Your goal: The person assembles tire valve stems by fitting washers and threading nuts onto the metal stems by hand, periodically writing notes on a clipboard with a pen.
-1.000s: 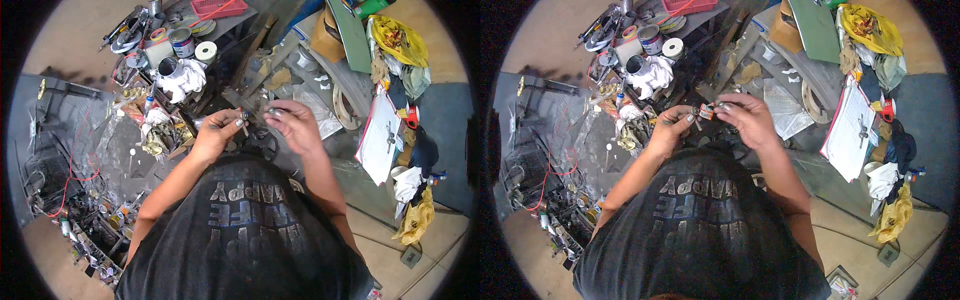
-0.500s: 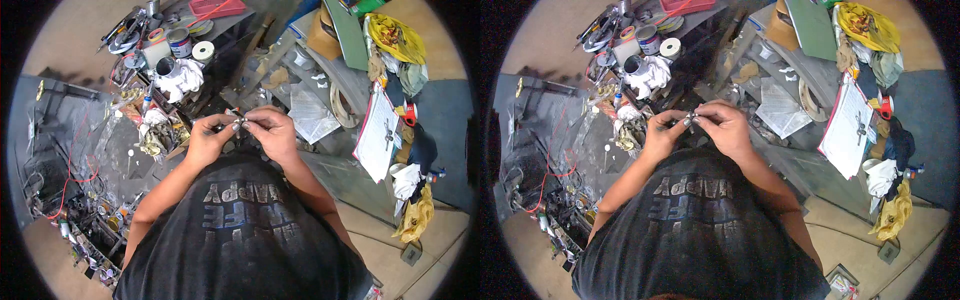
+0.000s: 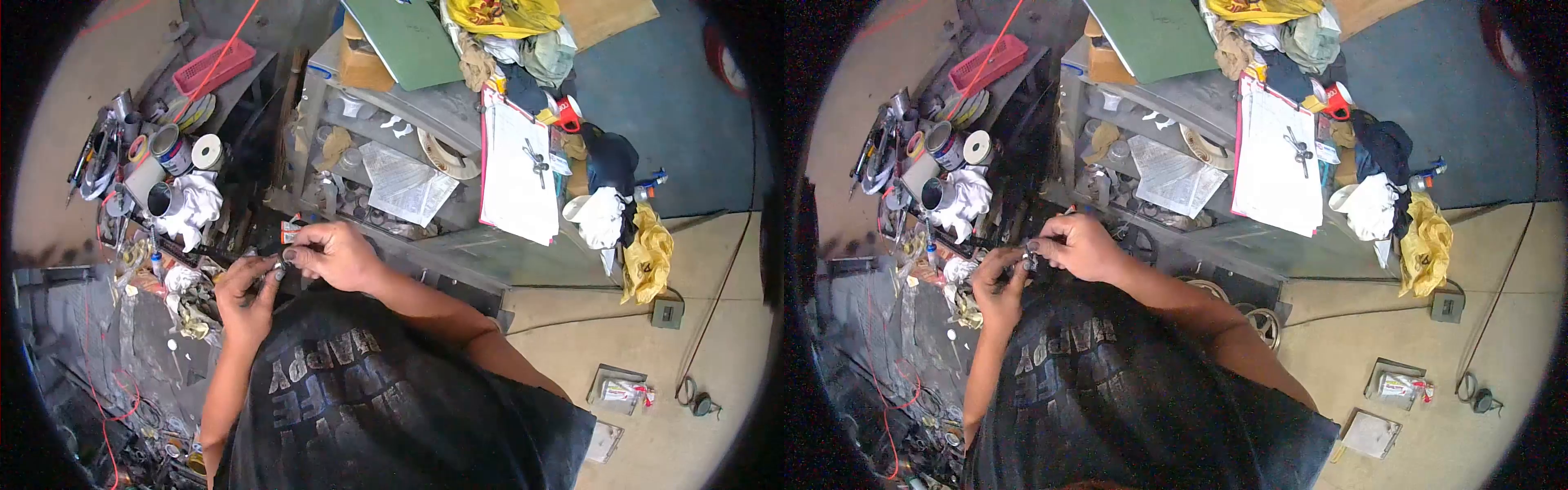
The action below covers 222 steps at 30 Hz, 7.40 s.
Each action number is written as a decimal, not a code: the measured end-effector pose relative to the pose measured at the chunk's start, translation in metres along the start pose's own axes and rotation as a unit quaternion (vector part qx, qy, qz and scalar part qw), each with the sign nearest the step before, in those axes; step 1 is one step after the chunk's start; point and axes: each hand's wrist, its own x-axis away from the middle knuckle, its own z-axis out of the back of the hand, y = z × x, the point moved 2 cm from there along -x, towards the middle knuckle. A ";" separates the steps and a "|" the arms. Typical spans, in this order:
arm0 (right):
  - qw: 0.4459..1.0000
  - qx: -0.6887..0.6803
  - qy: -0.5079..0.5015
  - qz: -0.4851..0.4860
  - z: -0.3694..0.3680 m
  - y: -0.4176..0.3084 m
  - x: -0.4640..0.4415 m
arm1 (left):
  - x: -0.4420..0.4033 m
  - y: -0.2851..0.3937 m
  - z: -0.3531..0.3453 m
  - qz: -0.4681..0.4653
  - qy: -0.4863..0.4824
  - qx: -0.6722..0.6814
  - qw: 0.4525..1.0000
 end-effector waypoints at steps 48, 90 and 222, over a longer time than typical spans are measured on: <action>0.977 0.183 -0.107 -0.017 0.021 0.018 0.014 | 0.003 -0.009 -0.016 0.012 -0.060 0.007 0.998; 0.938 0.261 -0.157 -0.164 -0.102 0.110 -0.112 | 0.084 -0.267 0.043 0.387 0.040 0.389 0.835; 0.847 -0.258 -0.428 -0.183 -0.092 0.037 -0.049 | 0.064 -0.012 0.069 -0.052 0.000 -0.194 0.980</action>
